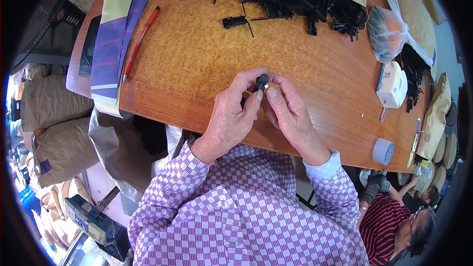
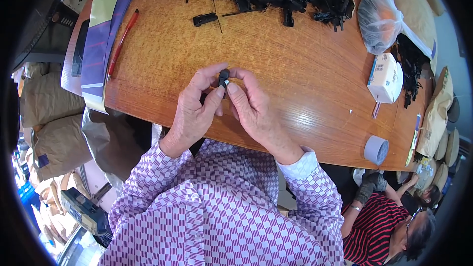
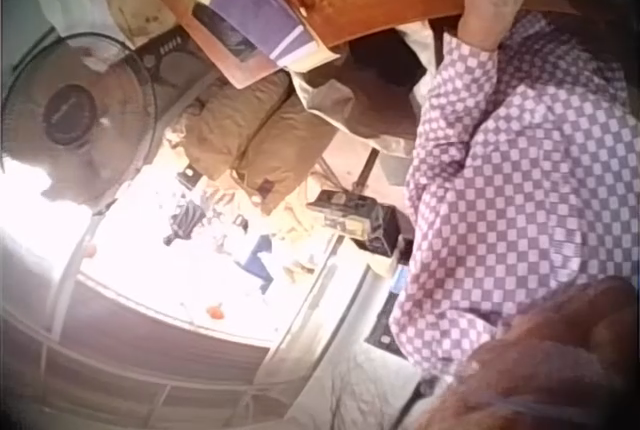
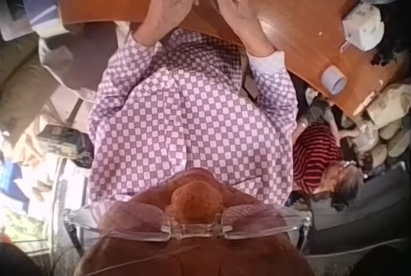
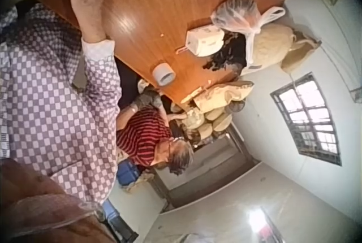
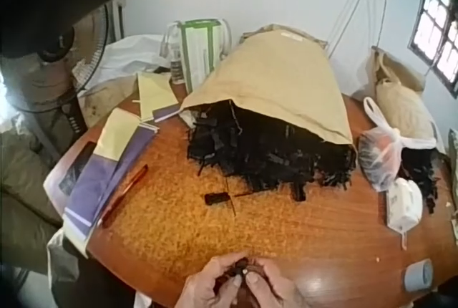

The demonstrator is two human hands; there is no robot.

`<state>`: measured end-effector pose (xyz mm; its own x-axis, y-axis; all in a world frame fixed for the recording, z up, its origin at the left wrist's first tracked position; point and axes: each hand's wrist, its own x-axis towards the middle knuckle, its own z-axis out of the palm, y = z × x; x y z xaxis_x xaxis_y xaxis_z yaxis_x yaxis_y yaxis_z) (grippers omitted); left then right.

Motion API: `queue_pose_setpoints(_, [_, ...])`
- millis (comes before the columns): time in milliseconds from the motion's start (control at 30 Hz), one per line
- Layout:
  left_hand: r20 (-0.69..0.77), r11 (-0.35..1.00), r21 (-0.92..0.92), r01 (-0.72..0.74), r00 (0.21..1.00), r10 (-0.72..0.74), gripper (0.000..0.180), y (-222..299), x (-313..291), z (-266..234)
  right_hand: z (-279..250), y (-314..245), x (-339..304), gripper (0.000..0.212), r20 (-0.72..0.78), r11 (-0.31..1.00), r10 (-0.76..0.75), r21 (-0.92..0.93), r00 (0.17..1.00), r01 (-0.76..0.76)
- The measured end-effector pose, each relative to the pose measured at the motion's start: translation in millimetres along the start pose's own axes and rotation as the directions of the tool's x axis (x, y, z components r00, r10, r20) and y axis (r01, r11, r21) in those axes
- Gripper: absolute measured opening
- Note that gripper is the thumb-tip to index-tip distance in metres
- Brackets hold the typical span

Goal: Manually assembling or inspecting small black plastic components at a factory workbench.

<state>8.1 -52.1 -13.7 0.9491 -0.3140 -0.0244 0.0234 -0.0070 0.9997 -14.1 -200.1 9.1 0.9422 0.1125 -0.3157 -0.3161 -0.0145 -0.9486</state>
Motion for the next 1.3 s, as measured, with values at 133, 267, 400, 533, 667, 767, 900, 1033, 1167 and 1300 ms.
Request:
queue_pose_setpoints(133, [-0.035,0.995,0.051,-0.082,0.996,0.084,0.037,-2.0,-1.5,-1.8,15.1,-6.6,0.2,0.03,-0.049,0.996,0.017,0.09,0.999,-0.012])
queue_pose_setpoints(267, [-0.099,0.983,0.103,-0.149,0.982,0.159,0.036,2.3,-2.3,-5.6,19.1,-8.4,1.4,0.028,-0.03,0.999,0.049,0.009,0.998,-0.049])
queue_pose_setpoints(400, [-0.125,0.965,0.16,-0.209,0.965,0.23,0.035,0.8,-3.0,-9.1,29.0,-8.8,2.5,0.026,-0.04,0.984,0.099,0.151,0.994,-0.092])
queue_pose_setpoints(533, [-0.133,0.931,0.3,-0.208,0.957,0.257,0.035,3.1,-3.8,-8.0,33.4,-4.0,3.7,0.023,-0.087,0.966,0.128,0.236,0.988,-0.105])
queue_pose_setpoints(667, [-0.105,0.904,0.38,-0.194,0.962,0.251,0.034,-1.7,-2.9,-10.7,31.1,-1.6,5.6,0.026,-0.073,0.926,0.205,0.339,0.976,-0.169])
queue_pose_setpoints(767, [-0.073,0.958,0.262,-0.12,0.987,0.143,0.033,-3.3,-3.6,-9.9,16.3,3.9,8.3,0.027,0.113,0.9,0.218,0.36,0.969,-0.245])
queue_pose_setpoints(900, [-0.072,0.975,-0.22,-0.03,0.997,0.015,0.037,-8.1,-4.8,-14.2,10.1,2.5,3.1,0.023,0.035,0.997,-0.061,-0.052,0.998,0.063])
queue_pose_setpoints(1033, [0.041,0.89,-0.427,0.157,0.987,-0.155,0.036,16.4,-3.1,-24.3,-1.9,6.5,-2.2,0.017,0.007,0.996,-0.026,0.088,1.0,0.025])
queue_pose_setpoints(1167, [0.052,0.858,-0.473,0.202,0.978,-0.201,0.036,12.1,-4.1,-17.8,-7.9,2.9,-1.5,0.015,0.0,0.986,-0.074,0.152,0.997,0.073])
queue_pose_setpoints(1300, [0.148,0.86,-0.444,0.252,0.967,-0.207,0.036,11.6,-4.4,-9.1,-13.2,-0.4,2.8,0.013,0.007,0.964,-0.042,0.264,0.999,0.038])
